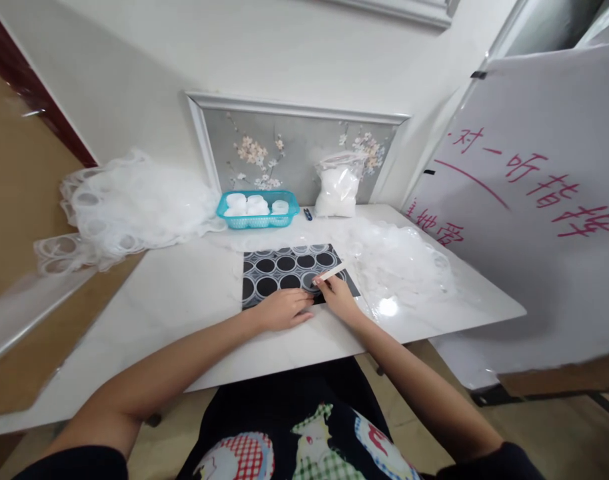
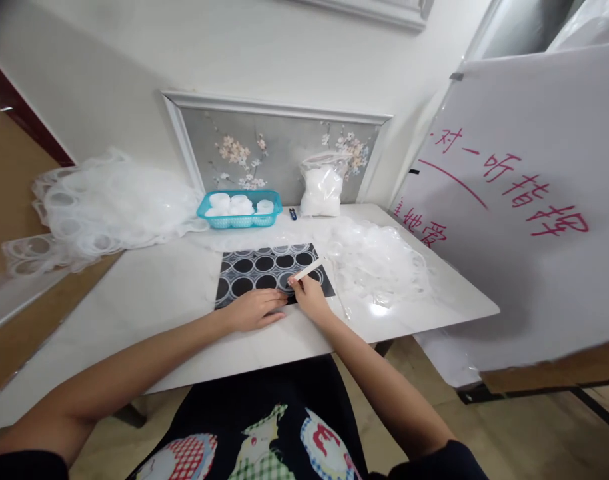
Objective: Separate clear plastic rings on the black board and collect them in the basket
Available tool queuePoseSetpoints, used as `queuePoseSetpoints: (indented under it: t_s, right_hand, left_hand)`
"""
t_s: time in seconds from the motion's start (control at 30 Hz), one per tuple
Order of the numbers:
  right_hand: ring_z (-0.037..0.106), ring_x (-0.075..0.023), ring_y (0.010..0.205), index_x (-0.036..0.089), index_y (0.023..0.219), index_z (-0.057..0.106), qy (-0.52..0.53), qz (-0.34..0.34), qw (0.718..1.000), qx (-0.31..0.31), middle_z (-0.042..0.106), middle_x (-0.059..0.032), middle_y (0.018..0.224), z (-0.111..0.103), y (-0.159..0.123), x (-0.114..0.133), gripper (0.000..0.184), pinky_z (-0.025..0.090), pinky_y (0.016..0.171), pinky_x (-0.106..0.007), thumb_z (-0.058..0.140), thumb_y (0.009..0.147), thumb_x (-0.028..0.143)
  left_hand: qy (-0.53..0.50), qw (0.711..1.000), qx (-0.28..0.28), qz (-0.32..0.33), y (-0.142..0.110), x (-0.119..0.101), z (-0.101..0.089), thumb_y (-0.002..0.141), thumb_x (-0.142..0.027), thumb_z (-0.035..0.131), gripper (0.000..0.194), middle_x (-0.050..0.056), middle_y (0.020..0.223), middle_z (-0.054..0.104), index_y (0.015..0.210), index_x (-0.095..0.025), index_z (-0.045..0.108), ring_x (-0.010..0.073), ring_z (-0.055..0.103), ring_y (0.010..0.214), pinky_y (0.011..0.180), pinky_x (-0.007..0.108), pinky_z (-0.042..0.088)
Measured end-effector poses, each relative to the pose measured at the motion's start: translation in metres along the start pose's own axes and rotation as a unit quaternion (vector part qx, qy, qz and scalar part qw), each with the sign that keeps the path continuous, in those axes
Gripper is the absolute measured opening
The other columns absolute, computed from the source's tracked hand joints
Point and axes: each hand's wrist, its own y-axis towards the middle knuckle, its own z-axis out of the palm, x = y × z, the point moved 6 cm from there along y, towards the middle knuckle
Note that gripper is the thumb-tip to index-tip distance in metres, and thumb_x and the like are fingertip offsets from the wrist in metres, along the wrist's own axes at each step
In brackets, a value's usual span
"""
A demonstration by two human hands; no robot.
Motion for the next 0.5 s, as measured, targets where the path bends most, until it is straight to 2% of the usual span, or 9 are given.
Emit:
queuePoseSetpoints:
  t_s: [0.17,0.3,0.5]
  right_hand:
    - [0.061,-0.0223,0.078,0.016,0.088,0.062,0.005,0.002,1.0,-0.008,0.068,-0.0096,0.084,-0.0018,-0.0002,0.0001,0.033,0.046,0.076,-0.036,0.042,0.088,0.043]
    - [0.062,-0.0218,0.078,0.016,0.087,0.062,0.002,-0.003,1.0,-0.007,0.068,-0.0091,0.083,-0.0005,0.0004,-0.0006,0.031,0.047,0.076,-0.035,0.045,0.087,0.042]
    - [0.063,-0.0211,0.079,0.016,0.088,0.062,-0.009,-0.009,1.0,-0.006,0.069,-0.0086,0.084,0.0006,0.0012,-0.0022,0.03,0.048,0.076,-0.034,0.043,0.089,0.039]
  left_hand:
    - [0.001,1.0,-0.001,-0.031,0.0001,0.0013,-0.0013,0.097,-0.037,0.044,0.035,0.013,0.12,0.065,0.112,-0.011,0.063,0.0246,0.057,0.116,0.101,0.037,0.045]
    - [0.0,0.998,-0.003,-0.063,0.0003,0.0044,-0.0039,0.096,-0.038,0.047,0.036,0.015,0.119,0.064,0.113,-0.01,0.062,0.0255,0.059,0.114,0.097,0.038,0.048]
    - [-0.008,0.997,0.01,-0.075,0.0009,0.0054,-0.0041,0.096,-0.038,0.046,0.036,0.015,0.121,0.064,0.113,-0.01,0.062,0.0257,0.059,0.115,0.097,0.038,0.048]
